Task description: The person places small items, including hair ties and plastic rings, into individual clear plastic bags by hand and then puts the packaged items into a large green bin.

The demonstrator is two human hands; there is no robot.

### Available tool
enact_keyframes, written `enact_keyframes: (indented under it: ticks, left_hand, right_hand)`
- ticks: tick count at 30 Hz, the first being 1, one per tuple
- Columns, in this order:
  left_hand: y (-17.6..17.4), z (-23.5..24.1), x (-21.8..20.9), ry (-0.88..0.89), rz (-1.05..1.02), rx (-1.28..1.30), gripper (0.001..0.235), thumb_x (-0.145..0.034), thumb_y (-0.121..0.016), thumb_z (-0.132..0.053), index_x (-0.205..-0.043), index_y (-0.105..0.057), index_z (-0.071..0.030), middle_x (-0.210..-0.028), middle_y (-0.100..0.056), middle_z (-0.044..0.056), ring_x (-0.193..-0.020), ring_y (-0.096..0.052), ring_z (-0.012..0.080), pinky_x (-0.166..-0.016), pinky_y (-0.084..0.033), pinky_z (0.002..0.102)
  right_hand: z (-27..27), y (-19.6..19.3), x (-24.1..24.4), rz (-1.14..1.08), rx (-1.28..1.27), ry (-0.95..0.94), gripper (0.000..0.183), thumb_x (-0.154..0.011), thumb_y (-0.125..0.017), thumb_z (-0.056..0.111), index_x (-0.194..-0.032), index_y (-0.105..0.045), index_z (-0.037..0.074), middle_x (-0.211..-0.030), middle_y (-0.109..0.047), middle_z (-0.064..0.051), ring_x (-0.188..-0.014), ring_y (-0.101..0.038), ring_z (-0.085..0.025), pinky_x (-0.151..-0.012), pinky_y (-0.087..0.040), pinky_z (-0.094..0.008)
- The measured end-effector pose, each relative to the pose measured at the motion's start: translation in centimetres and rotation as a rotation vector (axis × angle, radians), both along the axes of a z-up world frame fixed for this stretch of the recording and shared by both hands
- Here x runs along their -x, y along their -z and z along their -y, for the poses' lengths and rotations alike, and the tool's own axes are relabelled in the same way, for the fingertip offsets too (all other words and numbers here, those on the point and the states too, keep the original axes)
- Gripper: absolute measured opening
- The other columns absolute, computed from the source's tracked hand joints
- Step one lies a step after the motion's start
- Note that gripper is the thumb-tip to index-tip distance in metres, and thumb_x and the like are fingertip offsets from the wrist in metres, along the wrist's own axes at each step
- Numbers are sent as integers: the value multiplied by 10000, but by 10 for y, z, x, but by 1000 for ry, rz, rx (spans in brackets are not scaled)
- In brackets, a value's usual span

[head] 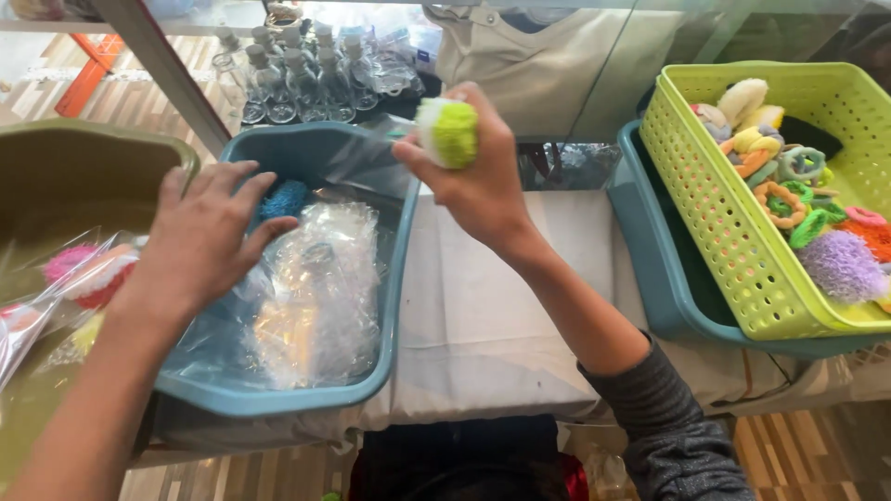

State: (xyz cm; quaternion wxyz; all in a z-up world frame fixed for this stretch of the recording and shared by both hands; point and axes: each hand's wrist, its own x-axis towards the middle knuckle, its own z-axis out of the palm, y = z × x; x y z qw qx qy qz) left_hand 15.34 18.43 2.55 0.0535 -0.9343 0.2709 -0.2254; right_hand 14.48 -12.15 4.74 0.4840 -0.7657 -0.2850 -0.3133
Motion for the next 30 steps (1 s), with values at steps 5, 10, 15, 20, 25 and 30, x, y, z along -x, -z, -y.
enact_keyframes:
  ticks: [5, 10, 15, 20, 25, 30]
  left_hand:
    - [-28, 80, 48, 286, -274, 535, 707, -932, -717, -422, -1475, -487, -31, -1461, -577, 242, -1338, -564, 397, -1090, -457, 515]
    - [-40, 155, 120, 511, -488, 989, 715, -854, -823, -252, -1454, -501, -33, -1410, -643, 198, -1306, -648, 328, -1082, -511, 411]
    - [-4, 196, 146, 533, -509, 1251, 287, -868, -821, -52, -1146, -752, -63, -1101, -800, 88, -1012, -803, 188, -868, -624, 281]
    - [13, 210, 137, 482, -541, 1339, 184, -858, -817, -18, -1039, -794, -46, -968, -815, 83, -876, -811, 163, -773, -634, 258]
    - [16, 220, 134, 517, -536, 1344, 183, -830, -851, -29, -1001, -788, -43, -945, -815, 78, -865, -808, 166, -769, -629, 273]
    - [1, 230, 132, 529, -585, 1511, 533, -696, -863, -82, -1178, -644, -17, -1164, -713, 108, -1035, -708, 183, -894, -578, 301]
  right_hand:
    - [36, 10, 51, -364, -491, -174, 333, -952, -782, 23, -1084, -480, 68, -965, -740, -154, -618, -618, -140, -486, -486, -279]
    - [64, 42, 106, -433, -796, -223, 341, -942, -739, -14, -1098, -452, 86, -978, -736, -184, -745, -681, -159, -485, -468, -260]
    - [83, 71, 146, -509, -888, -303, 341, -921, -707, -17, -1190, -506, 41, -942, -753, -224, -564, -630, -128, -464, -485, -256]
    - [97, 80, 160, -578, -679, -81, 207, -873, -745, -36, -1041, -625, -20, -948, -746, -216, -544, -590, -97, -420, -449, -229]
    - [103, 84, 162, -527, -667, 38, 126, -895, -757, -13, -958, -647, -18, -961, -741, -214, -544, -591, -82, -438, -451, -222]
    - [100, 104, 163, -428, -804, 18, 139, -906, -731, -29, -997, -632, 5, -1116, -630, -188, -571, -611, -118, -486, -447, -244]
